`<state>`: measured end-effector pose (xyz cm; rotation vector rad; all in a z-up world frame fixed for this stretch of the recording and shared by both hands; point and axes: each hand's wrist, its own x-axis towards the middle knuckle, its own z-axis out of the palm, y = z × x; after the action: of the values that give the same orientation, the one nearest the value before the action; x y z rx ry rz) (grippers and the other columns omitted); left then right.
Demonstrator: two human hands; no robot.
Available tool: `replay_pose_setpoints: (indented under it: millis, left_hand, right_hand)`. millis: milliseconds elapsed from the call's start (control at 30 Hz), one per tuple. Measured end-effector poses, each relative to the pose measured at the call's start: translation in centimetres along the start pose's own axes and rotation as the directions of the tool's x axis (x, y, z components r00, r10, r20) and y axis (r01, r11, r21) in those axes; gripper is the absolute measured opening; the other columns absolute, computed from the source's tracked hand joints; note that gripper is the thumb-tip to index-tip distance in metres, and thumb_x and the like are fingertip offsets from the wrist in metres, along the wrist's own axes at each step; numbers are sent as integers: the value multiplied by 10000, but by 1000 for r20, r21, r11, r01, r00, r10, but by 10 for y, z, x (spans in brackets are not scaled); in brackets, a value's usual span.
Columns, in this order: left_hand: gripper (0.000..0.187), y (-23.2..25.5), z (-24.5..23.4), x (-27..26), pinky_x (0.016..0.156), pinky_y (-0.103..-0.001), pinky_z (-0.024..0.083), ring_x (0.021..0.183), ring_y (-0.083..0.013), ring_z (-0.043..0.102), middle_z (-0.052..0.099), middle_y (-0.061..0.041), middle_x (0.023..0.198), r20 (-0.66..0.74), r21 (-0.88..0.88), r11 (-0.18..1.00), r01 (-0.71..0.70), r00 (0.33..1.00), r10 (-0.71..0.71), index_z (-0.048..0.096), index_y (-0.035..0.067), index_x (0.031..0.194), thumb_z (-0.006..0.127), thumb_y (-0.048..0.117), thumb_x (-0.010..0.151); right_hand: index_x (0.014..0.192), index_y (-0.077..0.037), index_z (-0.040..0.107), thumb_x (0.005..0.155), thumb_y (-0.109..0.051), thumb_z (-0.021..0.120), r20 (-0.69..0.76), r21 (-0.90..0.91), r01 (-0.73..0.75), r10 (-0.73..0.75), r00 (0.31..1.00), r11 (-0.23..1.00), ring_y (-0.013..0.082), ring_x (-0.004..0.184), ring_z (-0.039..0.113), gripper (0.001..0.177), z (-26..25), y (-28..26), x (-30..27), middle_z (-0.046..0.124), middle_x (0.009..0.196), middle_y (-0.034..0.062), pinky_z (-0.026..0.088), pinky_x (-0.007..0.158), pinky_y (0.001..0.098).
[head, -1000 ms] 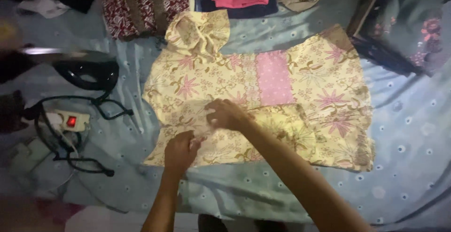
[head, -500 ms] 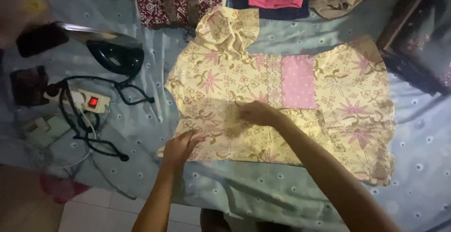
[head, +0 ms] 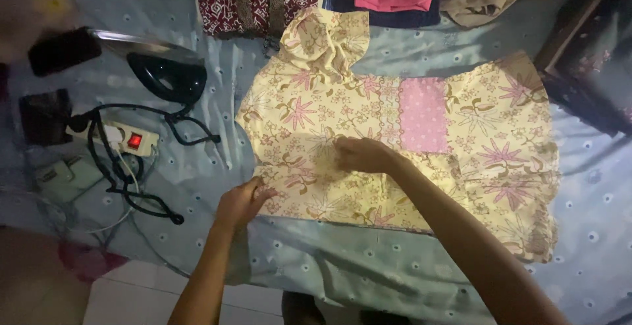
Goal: Ironing a floral garment on a bed and then folding it neatly.
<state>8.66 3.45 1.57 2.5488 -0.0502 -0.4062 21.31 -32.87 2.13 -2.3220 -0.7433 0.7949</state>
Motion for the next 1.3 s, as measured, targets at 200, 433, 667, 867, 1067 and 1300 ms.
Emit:
replay_pose_setpoints:
  millis: [200, 433, 667, 867, 1067, 1300]
  left_hand:
    - [597, 24, -24, -5, 780, -489, 561, 921, -370, 728, 769, -147, 970, 182, 207, 975, 85, 976, -123, 659, 159, 1209, 563, 658, 896]
    - [648, 35, -27, -6, 800, -438, 585, 879, -310, 754, 758, -118, 971, 150, 251, 953, 170, 966, -211, 653, 106, 1174, 677, 644, 813]
    - [369, 110, 69, 29, 1023, -524, 470, 1182, -385, 601, 652, -186, 1221, -258, 90, 912, -400, 875, 409, 651, 24, 1224, 667, 287, 966]
    - [774, 161, 110, 46, 1175, -541, 358, 1481, -363, 384, 403, -140, 1617, -164, 93, 858, -505, 843, 513, 458, 157, 1536, 692, 539, 906]
    - [1260, 162, 105, 45, 1208, -566, 260, 1528, -334, 274, 266, -101, 1674, -64, 105, 889, -445, 889, 453, 241, 240, 1613, 763, 805, 615]
    - [1311, 171, 90, 42, 1206, -544, 223, 1506, -379, 253, 190, -177, 1668, -150, 69, 868, -492, 855, 496, 167, 188, 1624, 679, 868, 626]
  right_hand:
    - [1100, -162, 623, 1035, -436, 583, -126, -1, -171, 169, 978, 985, 252, 860, 701, 285, 11, 3, 5, 720, 959, 68, 571, 791, 460]
    - [1166, -161, 676, 970, -386, 604, -676, -242, -299, 61, 735, 923, 278, 1040, 651, 307, 18, -15, -30, 713, 1177, 103, 413, 951, 545]
    - [1288, -138, 636, 1083, -330, 468, -622, 95, -396, 365, 693, 913, 265, 1141, 610, 327, 84, -10, -91, 668, 1275, 84, 429, 1081, 501]
    - [1505, -49, 468, 1076, -409, 504, -661, -80, -562, 378, 648, 823, 355, 1436, 420, 561, 82, 15, -151, 448, 1576, 195, 229, 1210, 541]
    - [1591, -160, 355, 952, -563, 544, -742, -192, -632, 310, 594, 751, 300, 1508, 318, 778, 68, 13, -175, 394, 1619, 111, 183, 1242, 477]
    - [1543, -165, 457, 973, -490, 617, -733, 54, -548, 406, 546, 834, 260, 1547, 335, 675, 78, 30, -185, 427, 1619, 48, 210, 1295, 458]
